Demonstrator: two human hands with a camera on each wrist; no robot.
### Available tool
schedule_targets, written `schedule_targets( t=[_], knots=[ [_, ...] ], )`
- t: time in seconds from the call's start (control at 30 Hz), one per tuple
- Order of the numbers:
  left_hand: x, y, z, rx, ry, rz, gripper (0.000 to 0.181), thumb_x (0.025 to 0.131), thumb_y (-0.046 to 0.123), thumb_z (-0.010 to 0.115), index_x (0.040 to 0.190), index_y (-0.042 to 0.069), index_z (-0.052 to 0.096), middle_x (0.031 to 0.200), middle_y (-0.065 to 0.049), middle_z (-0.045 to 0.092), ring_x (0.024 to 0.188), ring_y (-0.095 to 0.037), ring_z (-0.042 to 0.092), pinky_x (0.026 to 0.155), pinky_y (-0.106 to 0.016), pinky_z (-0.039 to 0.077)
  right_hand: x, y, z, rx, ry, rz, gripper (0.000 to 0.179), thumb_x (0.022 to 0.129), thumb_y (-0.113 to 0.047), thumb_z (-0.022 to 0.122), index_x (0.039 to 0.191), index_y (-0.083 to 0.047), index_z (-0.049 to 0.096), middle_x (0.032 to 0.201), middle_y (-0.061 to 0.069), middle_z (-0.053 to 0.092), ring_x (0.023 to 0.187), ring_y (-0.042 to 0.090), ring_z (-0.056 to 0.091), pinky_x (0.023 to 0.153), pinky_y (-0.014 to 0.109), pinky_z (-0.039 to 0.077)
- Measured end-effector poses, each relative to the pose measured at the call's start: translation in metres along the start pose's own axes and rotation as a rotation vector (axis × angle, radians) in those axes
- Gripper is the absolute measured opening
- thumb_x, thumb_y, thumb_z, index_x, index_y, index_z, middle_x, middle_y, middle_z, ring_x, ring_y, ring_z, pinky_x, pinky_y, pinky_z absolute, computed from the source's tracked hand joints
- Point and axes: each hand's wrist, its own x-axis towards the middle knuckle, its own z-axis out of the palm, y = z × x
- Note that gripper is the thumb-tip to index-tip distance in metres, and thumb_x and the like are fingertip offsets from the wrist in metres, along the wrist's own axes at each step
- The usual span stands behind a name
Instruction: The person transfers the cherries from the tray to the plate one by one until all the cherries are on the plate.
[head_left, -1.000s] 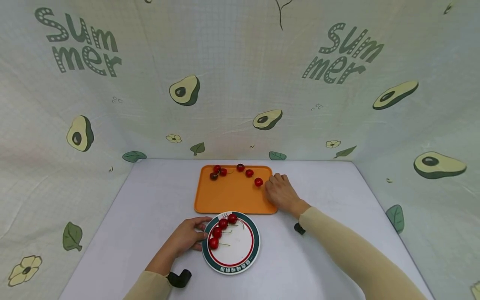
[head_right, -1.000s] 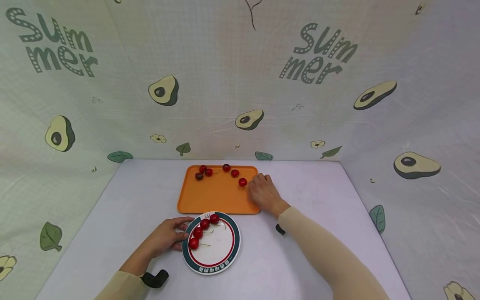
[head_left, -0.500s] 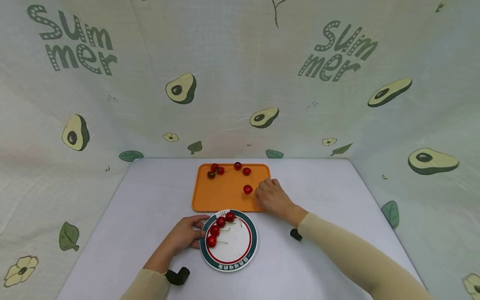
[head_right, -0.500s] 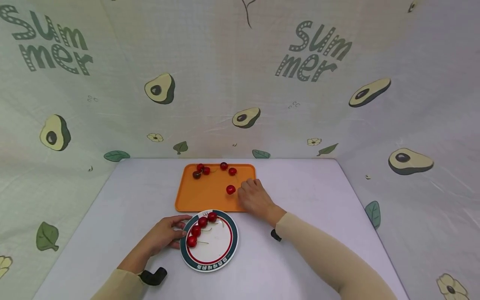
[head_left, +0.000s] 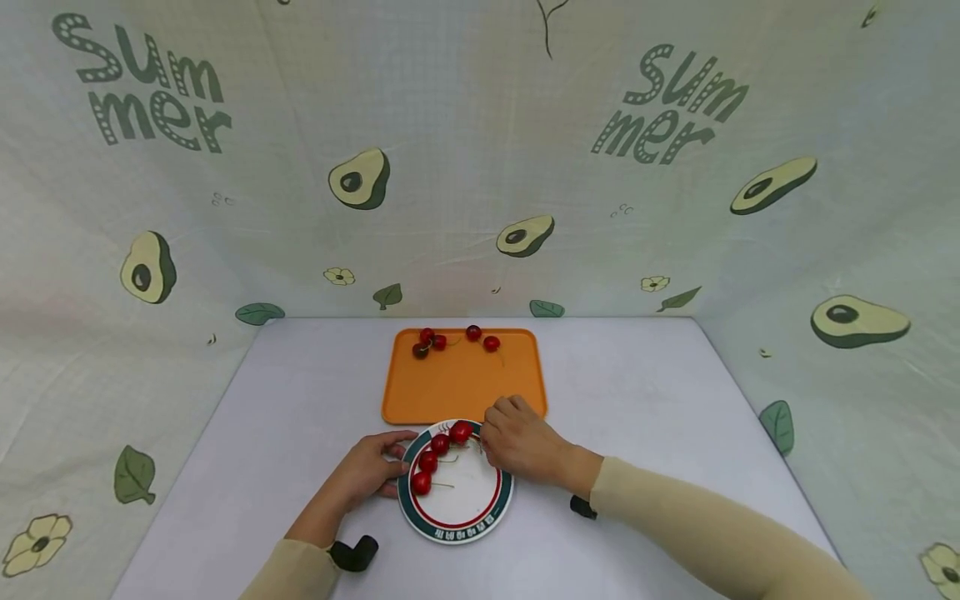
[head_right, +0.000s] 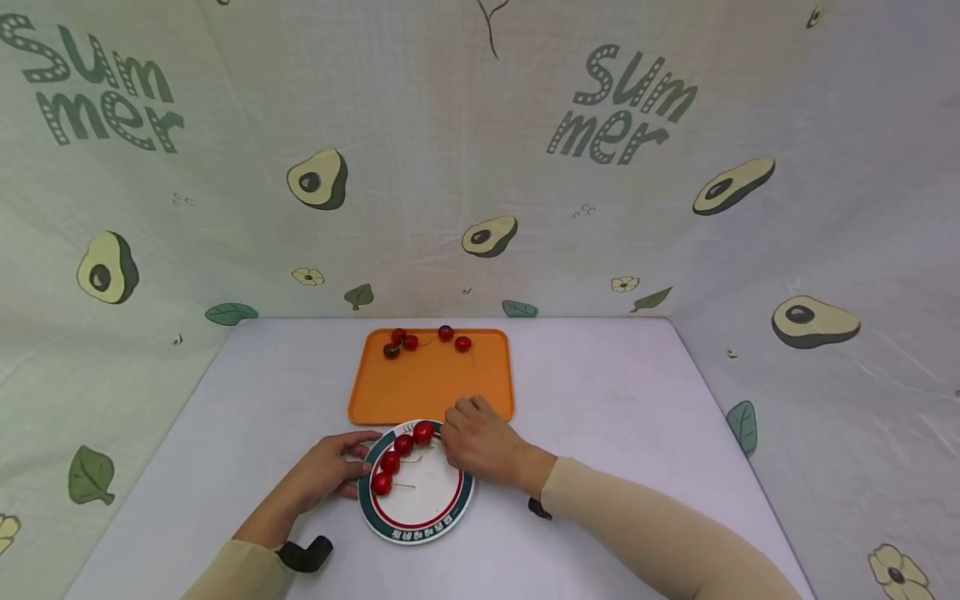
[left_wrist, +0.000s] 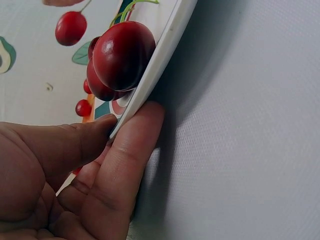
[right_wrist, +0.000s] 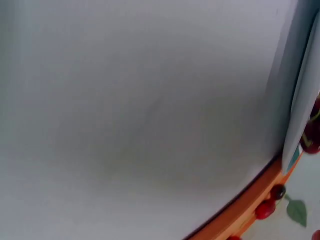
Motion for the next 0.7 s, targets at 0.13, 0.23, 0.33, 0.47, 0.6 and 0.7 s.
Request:
schedule_targets(
  t=[0.13, 0.23, 0.33, 0.47, 0.6, 0.7],
  knots=[
    [-0.001, 0.000, 0.000, 0.003, 0.000, 0.009, 0.055, 0.093, -0.003, 0.074, 0.144, 0.013, 0.064, 0.110, -0.013, 0.062, 0.071, -0.021, 0.066, 0.064, -0.033, 0.064, 0.000, -0.012, -0.002, -0.014, -0.024, -0.071, 0.016, 0.101, -0.034, 0.066, 0.099, -0.019, 0.069, 0.093, -0.004, 0.060, 0.094, 0.018, 0.051, 0.087, 0.032, 0.045],
    [-0.001, 0.000, 0.000, 0.005, 0.001, 0.010, 0.054, 0.093, -0.002, 0.074, 0.144, 0.013, 0.064, 0.110, -0.013, 0.062, 0.072, -0.021, 0.067, 0.064, -0.033, 0.064, -0.001, -0.018, -0.002, -0.008, -0.028, -0.124, 0.013, 0.102, -0.031, 0.063, 0.098, -0.021, 0.069, 0.091, -0.006, 0.059, 0.093, 0.017, 0.050, 0.086, 0.031, 0.043],
    [0.000, 0.000, 0.000, 0.000, -0.002, 0.012, 0.053, 0.093, -0.003, 0.073, 0.144, 0.013, 0.064, 0.110, -0.013, 0.062, 0.072, -0.021, 0.067, 0.064, -0.033, 0.064, -0.003, -0.022, 0.001, -0.004, -0.023, -0.176, 0.011, 0.102, -0.028, 0.062, 0.096, -0.021, 0.068, 0.092, -0.006, 0.060, 0.094, 0.017, 0.051, 0.086, 0.031, 0.043],
    [0.001, -0.002, 0.000, -0.010, -0.008, 0.015, 0.052, 0.094, -0.004, 0.072, 0.143, 0.013, 0.064, 0.111, -0.013, 0.061, 0.073, -0.021, 0.068, 0.064, -0.034, 0.065, -0.004, -0.025, 0.006, -0.019, -0.046, -0.224, 0.013, 0.102, -0.026, 0.059, 0.094, -0.020, 0.067, 0.093, -0.006, 0.061, 0.094, 0.016, 0.051, 0.087, 0.031, 0.043],
    [0.002, -0.001, -0.001, -0.011, -0.009, 0.008, 0.052, 0.094, -0.004, 0.071, 0.143, 0.013, 0.065, 0.111, -0.013, 0.062, 0.073, -0.021, 0.068, 0.063, -0.034, 0.065, -0.002, -0.026, 0.008, -0.055, -0.066, -0.236, 0.016, 0.104, -0.026, 0.056, 0.093, -0.019, 0.066, 0.092, -0.006, 0.059, 0.092, 0.016, 0.050, 0.086, 0.031, 0.041],
    [0.002, 0.000, -0.001, -0.008, -0.009, -0.003, 0.053, 0.094, -0.004, 0.071, 0.143, 0.013, 0.064, 0.112, -0.013, 0.062, 0.072, -0.021, 0.068, 0.063, -0.034, 0.065, 0.000, -0.026, 0.008, -0.071, -0.073, -0.237, 0.016, 0.104, -0.027, 0.056, 0.095, -0.020, 0.066, 0.093, -0.006, 0.059, 0.092, 0.016, 0.050, 0.086, 0.031, 0.041]
  ],
)
